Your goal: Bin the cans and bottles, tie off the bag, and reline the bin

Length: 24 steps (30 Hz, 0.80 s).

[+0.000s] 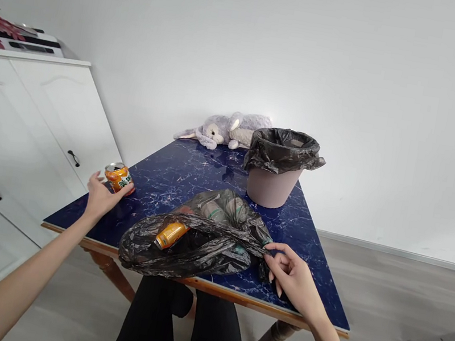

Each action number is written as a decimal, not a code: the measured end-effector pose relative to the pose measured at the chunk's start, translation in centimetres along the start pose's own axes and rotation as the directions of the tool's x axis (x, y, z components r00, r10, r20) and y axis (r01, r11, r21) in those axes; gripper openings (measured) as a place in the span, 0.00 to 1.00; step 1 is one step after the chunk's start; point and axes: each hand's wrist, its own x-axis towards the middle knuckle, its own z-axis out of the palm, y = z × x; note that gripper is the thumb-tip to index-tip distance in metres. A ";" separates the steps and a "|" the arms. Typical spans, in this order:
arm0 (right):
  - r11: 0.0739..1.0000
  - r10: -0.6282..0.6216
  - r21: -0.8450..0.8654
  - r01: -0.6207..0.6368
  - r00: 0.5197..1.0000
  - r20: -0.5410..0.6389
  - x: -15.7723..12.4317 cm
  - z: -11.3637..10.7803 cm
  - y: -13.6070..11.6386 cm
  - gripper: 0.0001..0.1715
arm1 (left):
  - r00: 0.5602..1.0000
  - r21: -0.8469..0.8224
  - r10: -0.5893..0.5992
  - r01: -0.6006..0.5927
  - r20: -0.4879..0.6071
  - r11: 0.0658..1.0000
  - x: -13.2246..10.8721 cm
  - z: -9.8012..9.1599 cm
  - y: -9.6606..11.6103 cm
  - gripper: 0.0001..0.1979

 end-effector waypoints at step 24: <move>1.000 -0.020 -0.005 0.020 0.999 -0.028 0.1 0.2 0.9 0.32 | 0.557 0.331 0.634 -0.830 0.537 0.449 -14.7 -1.6 9.2 0.17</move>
